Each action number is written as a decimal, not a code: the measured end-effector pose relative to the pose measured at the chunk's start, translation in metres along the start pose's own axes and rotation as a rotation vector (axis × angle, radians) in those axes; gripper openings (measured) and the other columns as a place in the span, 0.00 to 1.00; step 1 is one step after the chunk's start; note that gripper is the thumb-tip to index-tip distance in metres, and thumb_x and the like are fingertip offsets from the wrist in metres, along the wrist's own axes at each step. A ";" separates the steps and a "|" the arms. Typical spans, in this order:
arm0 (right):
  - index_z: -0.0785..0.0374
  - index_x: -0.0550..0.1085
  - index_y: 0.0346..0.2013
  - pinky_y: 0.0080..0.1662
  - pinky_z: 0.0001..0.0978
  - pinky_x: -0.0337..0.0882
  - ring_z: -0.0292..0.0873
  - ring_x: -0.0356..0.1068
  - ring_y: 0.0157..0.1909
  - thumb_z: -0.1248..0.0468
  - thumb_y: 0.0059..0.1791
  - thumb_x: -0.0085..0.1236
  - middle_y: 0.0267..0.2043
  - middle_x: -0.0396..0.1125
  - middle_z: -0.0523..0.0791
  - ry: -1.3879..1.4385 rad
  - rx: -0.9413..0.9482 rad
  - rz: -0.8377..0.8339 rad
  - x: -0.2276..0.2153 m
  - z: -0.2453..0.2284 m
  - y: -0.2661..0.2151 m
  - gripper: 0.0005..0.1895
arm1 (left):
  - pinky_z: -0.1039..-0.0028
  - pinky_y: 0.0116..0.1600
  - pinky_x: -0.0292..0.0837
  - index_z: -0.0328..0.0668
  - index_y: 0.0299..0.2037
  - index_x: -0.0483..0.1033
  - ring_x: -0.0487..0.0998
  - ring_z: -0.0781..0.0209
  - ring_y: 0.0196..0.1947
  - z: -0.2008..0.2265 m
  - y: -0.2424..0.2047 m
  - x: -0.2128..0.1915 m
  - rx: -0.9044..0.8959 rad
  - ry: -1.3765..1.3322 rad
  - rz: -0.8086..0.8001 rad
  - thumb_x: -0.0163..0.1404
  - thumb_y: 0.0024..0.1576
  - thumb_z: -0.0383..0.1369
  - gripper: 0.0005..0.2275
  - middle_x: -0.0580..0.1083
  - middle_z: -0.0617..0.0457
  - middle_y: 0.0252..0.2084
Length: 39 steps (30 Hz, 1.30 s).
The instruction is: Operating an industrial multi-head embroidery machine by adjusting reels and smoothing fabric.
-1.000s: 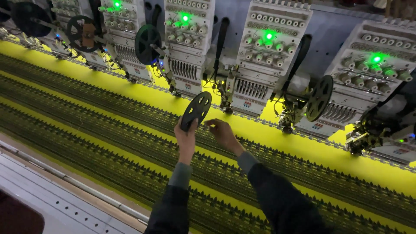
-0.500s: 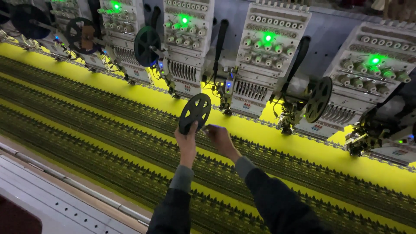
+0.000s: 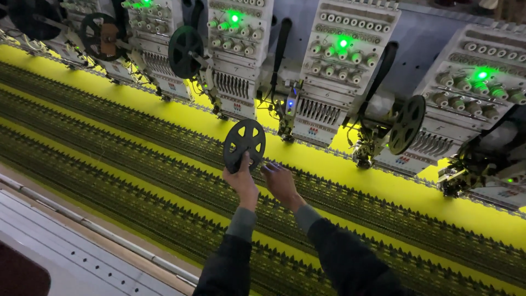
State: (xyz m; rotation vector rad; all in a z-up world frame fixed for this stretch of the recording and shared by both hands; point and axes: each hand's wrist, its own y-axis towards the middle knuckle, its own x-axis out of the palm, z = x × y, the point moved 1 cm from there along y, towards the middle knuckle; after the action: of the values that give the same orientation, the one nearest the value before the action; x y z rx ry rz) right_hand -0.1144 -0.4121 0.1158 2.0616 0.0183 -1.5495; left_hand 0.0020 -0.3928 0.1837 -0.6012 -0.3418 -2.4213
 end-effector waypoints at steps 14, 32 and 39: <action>0.56 0.76 0.48 0.39 0.48 0.82 0.53 0.79 0.44 0.63 0.58 0.52 0.45 0.74 0.48 -0.085 0.072 -0.037 -0.001 -0.003 -0.012 0.07 | 0.36 0.54 0.78 0.31 0.56 0.78 0.81 0.36 0.52 0.024 0.017 0.003 -0.010 0.226 0.046 0.67 0.55 0.26 0.19 0.78 0.34 0.50; 0.58 0.76 0.43 0.33 0.48 0.80 0.53 0.78 0.38 0.59 0.57 0.50 0.37 0.73 0.47 -0.120 0.115 -0.045 0.007 0.028 0.001 0.08 | 0.52 0.32 0.78 0.35 0.52 0.75 0.83 0.45 0.29 0.031 0.069 0.044 0.278 0.774 -0.390 0.55 0.58 0.29 0.13 0.78 0.41 0.31; 0.56 0.73 0.33 0.33 0.47 0.78 0.50 0.75 0.33 0.61 0.54 0.52 0.29 0.68 0.44 -0.077 0.155 0.020 -0.020 0.048 0.028 0.07 | 0.48 0.33 0.74 0.33 0.60 0.69 0.82 0.36 0.29 0.016 0.136 0.081 0.373 0.968 -0.729 0.56 0.52 0.35 0.26 0.74 0.36 0.29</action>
State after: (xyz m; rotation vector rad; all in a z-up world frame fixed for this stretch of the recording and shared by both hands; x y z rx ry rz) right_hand -0.1538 -0.4500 0.1362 2.1112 -0.1557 -1.6625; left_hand 0.0343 -0.5331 0.2504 1.0104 -0.6225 -2.8364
